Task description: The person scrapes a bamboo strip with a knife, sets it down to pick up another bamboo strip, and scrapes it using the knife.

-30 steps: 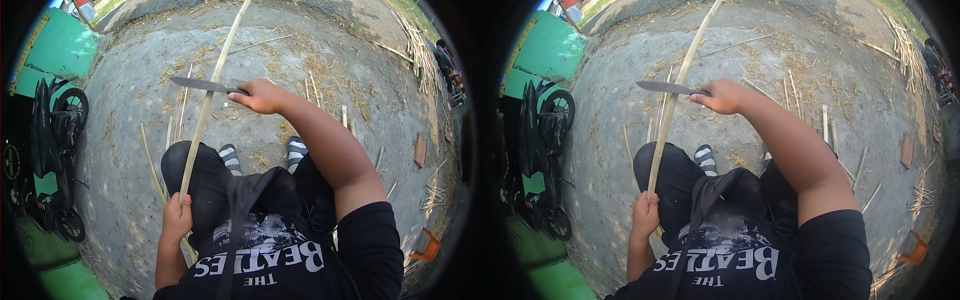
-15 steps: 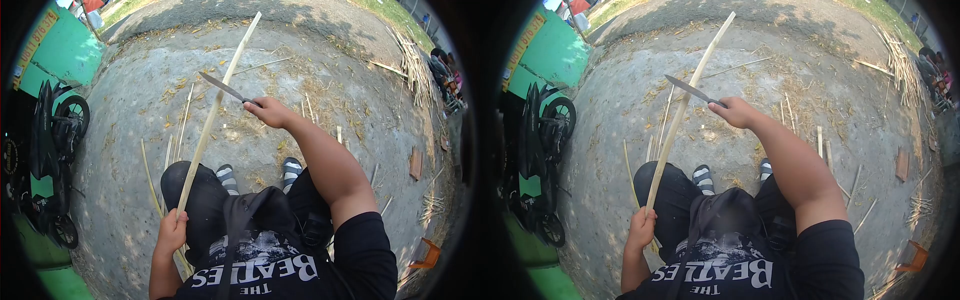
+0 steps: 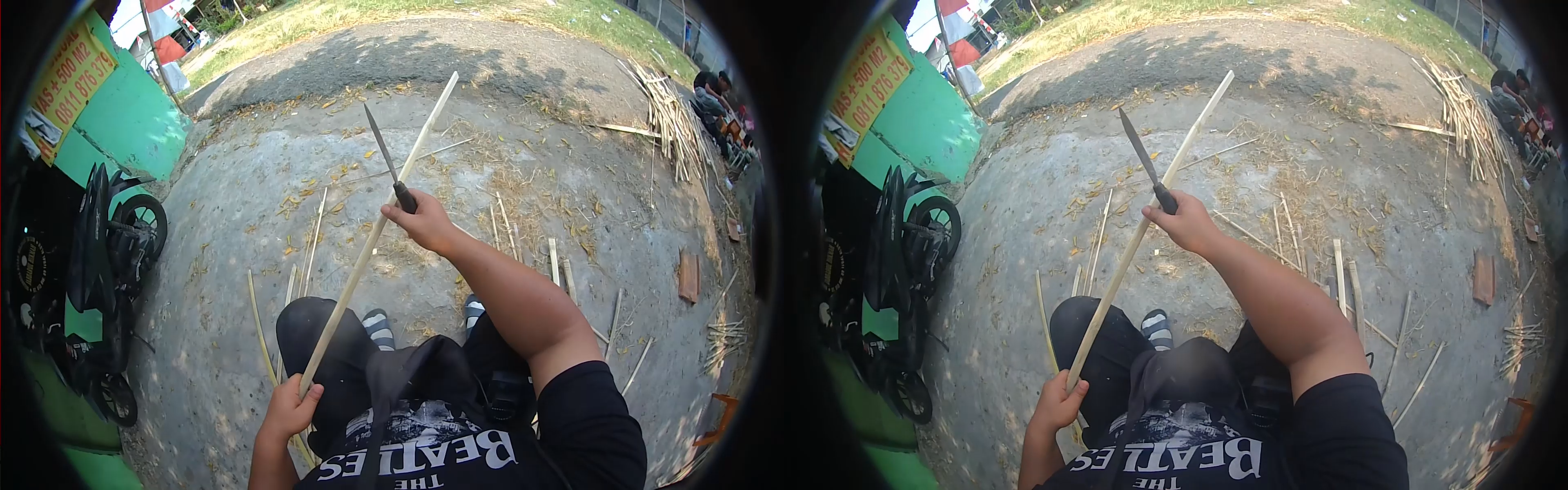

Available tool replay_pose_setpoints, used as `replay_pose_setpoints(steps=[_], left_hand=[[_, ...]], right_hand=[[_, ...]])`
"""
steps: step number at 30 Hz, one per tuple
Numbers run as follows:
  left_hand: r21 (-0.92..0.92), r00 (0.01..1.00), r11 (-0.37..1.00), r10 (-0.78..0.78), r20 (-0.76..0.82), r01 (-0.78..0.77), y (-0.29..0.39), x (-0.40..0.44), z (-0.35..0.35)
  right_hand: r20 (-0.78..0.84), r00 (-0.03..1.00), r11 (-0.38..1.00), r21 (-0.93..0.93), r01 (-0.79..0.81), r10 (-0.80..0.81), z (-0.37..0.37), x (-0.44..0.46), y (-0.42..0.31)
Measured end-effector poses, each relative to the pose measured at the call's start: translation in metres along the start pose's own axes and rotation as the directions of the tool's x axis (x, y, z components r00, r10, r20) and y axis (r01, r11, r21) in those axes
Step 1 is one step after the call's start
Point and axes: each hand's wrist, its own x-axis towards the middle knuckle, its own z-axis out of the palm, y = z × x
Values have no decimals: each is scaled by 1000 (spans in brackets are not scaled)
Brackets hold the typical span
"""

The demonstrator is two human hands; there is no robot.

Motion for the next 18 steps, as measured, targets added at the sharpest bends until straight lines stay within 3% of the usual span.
replay_pose_setpoints(steps=[4,6,9,12,15,18], left_hand=[[51,1000,998,-24,18,23,5,-9,-1],[106,1000,994,-32,2,31,8,-12,-1],[334,999,943,1,-42,14,11,-16,-6],[293,997,953,-58,-52,71,19,-18,-13],[268,996,962,77,-48,-61,23,-19,-19],[187,998,982,-17,-54,27,36,-17,-26]], right_hand=[[-26,999,980,196,-25,30,2,-1,-1],[-17,1000,979,202,-11,15,2,-1,1],[19,998,965,254,-66,64,-1,-5,-5],[21,995,958,271,-96,94,-1,-8,-9],[0,998,963,263,-66,68,0,-10,-9],[-17,998,968,245,-56,63,0,-11,-6]])
